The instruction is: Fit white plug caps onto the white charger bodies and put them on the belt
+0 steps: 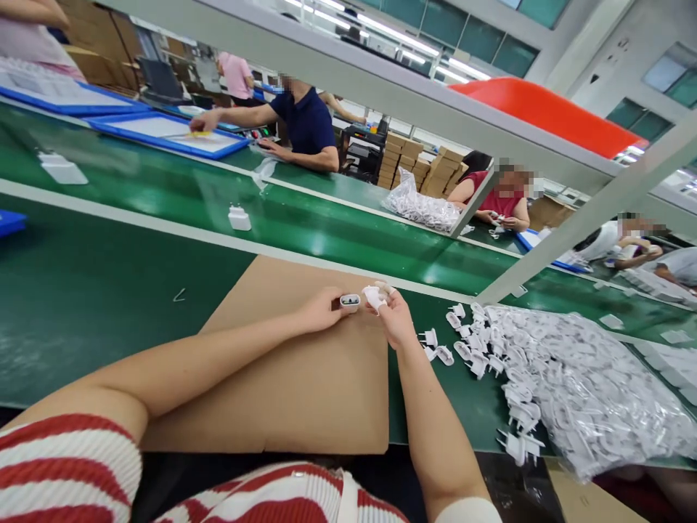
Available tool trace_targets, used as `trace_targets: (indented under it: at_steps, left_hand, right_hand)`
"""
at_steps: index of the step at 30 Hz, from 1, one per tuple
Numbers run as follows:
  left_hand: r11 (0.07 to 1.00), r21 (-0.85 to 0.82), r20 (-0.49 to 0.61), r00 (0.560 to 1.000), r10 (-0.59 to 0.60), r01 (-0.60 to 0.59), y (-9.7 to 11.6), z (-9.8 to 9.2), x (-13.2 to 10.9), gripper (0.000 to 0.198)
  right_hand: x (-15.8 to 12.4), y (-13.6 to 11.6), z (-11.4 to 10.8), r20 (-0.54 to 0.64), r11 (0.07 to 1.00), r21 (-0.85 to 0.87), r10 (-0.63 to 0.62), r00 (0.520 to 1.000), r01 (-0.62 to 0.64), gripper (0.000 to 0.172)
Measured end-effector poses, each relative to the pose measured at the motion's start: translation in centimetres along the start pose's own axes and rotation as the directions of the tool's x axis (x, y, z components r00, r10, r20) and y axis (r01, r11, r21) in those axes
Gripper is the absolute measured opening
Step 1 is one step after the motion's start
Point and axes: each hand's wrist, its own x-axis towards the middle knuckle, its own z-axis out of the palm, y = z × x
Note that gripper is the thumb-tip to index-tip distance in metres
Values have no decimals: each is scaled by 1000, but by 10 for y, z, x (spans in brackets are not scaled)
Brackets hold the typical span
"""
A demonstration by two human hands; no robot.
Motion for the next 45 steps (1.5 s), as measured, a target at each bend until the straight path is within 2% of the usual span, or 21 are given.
trace_targets:
  at_steps: [3, 5, 8, 11, 14, 16, 18, 22, 24, 29, 38, 45]
  left_hand:
    - [999, 48, 3, 1000, 3, -3, 5, 3, -16, 41]
    - [999, 39, -28, 1000, -14, 15, 6, 5, -18, 47]
    - [1000, 13, -30, 1000, -7, 7, 4, 5, -16, 40]
    - [1000, 12, -21, 1000, 22, -21, 2, 4, -14, 37]
    - [997, 54, -3, 999, 52, -52, 0, 3, -14, 41]
    - [996, 68, 15, 998, 64, -65, -1, 3, -14, 42]
    - [997, 51, 20, 998, 54, -55, 0, 3, -14, 41]
    - [999, 3, 36, 999, 40, -40, 3, 1, -15, 37]
    - [999, -23, 41, 998, 38, -37, 4, 0, -15, 37]
    - [997, -73, 33, 999, 23, -21, 2, 0, -14, 43]
    - [998, -52, 19, 999, 45, -43, 2, 0, -14, 37]
    - [999, -20, 63, 997, 39, -37, 8, -5, -14, 32]
  right_hand:
    - [1, 10, 3, 35, 989, -144, -6, 999, 12, 65]
    - [2, 17, 3, 27, 950, -307, -55, 998, 61, 49]
    - [2, 19, 0, 18, 781, -589, -244, 969, 208, 13]
    - [-3, 14, -2, 146, 578, -738, -365, 919, 347, 14]
    - [-11, 9, 0, 315, 441, -775, -349, 882, 452, 17]
    - [-13, 7, 2, 369, 377, -794, -326, 870, 478, 20]
    - [-13, 7, 5, 382, 363, -794, -326, 864, 488, 24]
    - [-10, 7, 10, 359, 450, -746, -349, 865, 491, 32]
    - [-10, 6, 11, 333, 460, -751, -355, 874, 473, 33]
    - [-10, 7, 11, 379, 400, -775, -323, 867, 489, 35]
    - [-10, 10, 13, 362, 412, -769, -350, 864, 489, 34]
    - [-5, 7, 13, 396, 321, -812, -310, 864, 487, 30]
